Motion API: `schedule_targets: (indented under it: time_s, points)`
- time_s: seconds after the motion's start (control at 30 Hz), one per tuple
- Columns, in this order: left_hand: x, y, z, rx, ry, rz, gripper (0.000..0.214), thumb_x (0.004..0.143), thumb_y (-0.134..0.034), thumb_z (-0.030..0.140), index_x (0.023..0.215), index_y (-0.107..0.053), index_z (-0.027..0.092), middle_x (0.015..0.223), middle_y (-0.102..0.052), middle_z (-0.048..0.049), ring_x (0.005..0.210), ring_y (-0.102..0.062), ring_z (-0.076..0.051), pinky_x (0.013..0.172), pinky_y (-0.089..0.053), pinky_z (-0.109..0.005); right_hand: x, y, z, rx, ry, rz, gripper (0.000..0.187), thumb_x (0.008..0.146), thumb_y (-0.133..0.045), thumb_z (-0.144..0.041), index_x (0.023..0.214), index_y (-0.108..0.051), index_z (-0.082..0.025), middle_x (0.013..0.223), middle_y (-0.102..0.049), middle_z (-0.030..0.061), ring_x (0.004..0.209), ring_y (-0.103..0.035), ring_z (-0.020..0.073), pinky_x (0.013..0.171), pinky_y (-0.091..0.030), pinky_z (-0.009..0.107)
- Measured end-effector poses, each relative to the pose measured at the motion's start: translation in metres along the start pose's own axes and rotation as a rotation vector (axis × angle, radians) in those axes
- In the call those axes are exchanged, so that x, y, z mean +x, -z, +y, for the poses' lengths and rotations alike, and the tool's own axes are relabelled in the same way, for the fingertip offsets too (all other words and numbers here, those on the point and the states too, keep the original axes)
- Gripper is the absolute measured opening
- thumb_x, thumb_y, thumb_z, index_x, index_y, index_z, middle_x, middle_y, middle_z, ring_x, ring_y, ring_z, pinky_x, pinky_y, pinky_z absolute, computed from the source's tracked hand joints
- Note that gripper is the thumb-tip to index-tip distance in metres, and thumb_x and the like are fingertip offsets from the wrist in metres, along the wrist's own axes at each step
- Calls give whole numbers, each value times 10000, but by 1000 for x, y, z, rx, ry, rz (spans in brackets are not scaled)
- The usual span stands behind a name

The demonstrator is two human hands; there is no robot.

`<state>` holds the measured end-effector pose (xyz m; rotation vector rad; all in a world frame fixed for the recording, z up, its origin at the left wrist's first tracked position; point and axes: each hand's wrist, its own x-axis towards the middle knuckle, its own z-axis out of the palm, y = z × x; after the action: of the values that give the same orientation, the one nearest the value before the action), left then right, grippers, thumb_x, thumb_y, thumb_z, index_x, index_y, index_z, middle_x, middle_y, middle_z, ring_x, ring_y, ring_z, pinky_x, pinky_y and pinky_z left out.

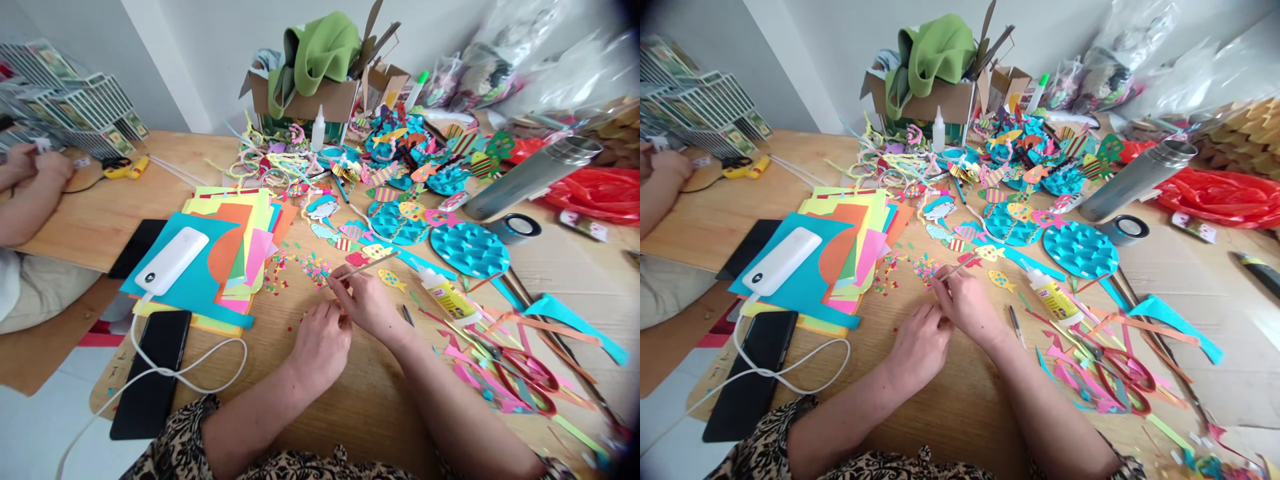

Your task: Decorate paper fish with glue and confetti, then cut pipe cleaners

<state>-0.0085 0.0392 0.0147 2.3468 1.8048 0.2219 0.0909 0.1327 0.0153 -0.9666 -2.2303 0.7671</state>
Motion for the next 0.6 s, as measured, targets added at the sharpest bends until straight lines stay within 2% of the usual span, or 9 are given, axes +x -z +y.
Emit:
schedule_targets:
  time_s: [0.13, 0.27, 0.37, 0.6]
  points:
    - [-1, 0, -1, 1, -8, 21, 237, 922, -450, 113, 930, -684, 147, 977, -647, -91, 914, -609, -242, 773, -547, -386, 0, 9, -6, 76, -61, 20, 225, 937, -488, -241, 752, -602, -184, 798, -678, 51, 656, -633, 152, 610, -475, 270]
    - [-2, -3, -3, 16, -30, 69, 244, 922, -470, 126, 1018, -693, 158, 1118, -645, -97, 958, -607, -242, 808, -548, -388, -6, 33, -11, 152, -131, 115, 215, 940, -500, -286, 791, -614, -183, 794, -653, 38, 698, -629, 147, 599, -473, 253]
    - [-3, -4, -4, 23, -45, 85, 237, 908, -495, 125, 1023, -700, 156, 1144, -646, -100, 956, -605, -246, 809, -551, -393, -19, 46, -11, 144, -184, 156, 211, 942, -499, -297, 793, -602, -187, 793, -636, 31, 720, -621, 144, 575, -461, 239]
    - [-3, -3, -4, 1, -51, 107, 263, 873, -526, 93, 1033, -715, 181, 1120, -663, -86, 921, -596, -245, 780, -551, -405, -49, 42, 1, 54, -186, 181, 200, 934, -481, -231, 754, -557, -190, 706, -599, 11, 640, -574, 128, 575, -435, 248]
